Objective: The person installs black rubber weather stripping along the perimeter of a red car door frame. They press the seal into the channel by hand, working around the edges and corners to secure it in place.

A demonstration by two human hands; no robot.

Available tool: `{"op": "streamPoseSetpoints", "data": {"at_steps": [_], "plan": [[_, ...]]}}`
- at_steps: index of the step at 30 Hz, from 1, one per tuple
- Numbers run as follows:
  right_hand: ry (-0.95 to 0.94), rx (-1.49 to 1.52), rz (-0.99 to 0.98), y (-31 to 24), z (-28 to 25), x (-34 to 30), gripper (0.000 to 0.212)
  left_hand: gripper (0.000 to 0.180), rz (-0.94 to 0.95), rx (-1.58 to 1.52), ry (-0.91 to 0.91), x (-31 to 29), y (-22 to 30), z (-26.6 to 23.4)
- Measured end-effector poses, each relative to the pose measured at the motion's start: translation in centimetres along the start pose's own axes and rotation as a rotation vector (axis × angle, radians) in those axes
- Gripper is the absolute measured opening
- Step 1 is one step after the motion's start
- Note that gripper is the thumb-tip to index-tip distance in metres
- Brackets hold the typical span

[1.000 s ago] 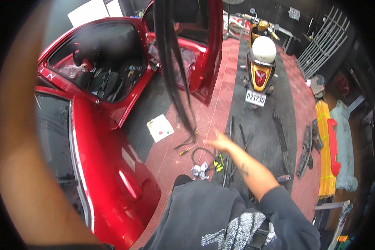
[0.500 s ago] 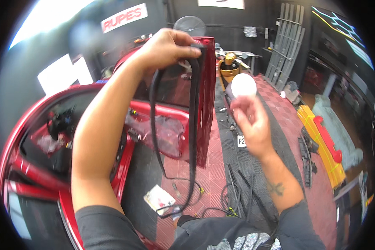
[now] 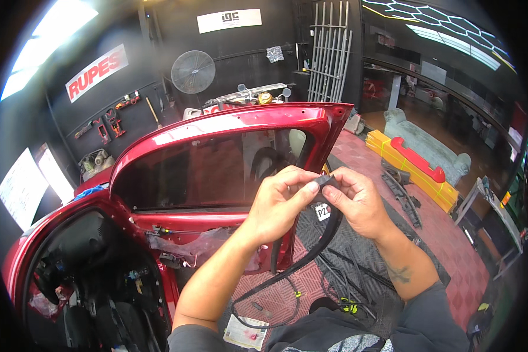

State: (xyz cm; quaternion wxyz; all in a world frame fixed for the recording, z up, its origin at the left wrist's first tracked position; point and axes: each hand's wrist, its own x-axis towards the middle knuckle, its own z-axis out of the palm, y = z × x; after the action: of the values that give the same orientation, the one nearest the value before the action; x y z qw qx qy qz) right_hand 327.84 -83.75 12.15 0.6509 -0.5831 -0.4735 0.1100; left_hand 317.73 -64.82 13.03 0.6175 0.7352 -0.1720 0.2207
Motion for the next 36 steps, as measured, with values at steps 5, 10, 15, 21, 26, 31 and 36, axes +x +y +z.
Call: {"op": "streamPoseSetpoints", "data": {"at_steps": [5, 10, 15, 21, 26, 31, 36], "plan": [[0.128, -0.135, -0.086, -2.5, 1.9, 1.3, 0.008, 0.064, 0.177, -0.245, 0.011, -0.5, -0.4, 0.2], [0.301, -0.238, -0.267, -5.4, 1.0, 2.3, 0.009, 0.046, -0.126, 0.118, -0.041, -3.3, -7.0, -1.2], [0.402, -0.089, -0.44, -1.4, -4.4, 3.5, 0.013, 0.022, -0.336, 0.315, 0.396, -7.2, -10.8, -3.8], [0.458, 0.222, -0.301, 1.3, -5.6, 6.3, 0.016, 0.045, 0.249, 0.602, 0.39, -2.5, 4.8, -13.1], [0.422, 0.171, -0.314, -0.3, -4.5, 8.2, 0.014, 0.024, 0.207, 0.951, 0.377, 1.3, 8.9, -18.1], [0.364, 0.16, -0.224, -1.7, -4.5, 9.1, 0.015, 0.024, 0.22, 1.017, 0.364, 3.1, 7.4, -20.7], [0.327, 0.103, -0.174, -2.8, -5.0, 9.4, 0.017, 0.041, 0.193, 1.116, 0.307, 3.1, 8.2, -22.0]]}}
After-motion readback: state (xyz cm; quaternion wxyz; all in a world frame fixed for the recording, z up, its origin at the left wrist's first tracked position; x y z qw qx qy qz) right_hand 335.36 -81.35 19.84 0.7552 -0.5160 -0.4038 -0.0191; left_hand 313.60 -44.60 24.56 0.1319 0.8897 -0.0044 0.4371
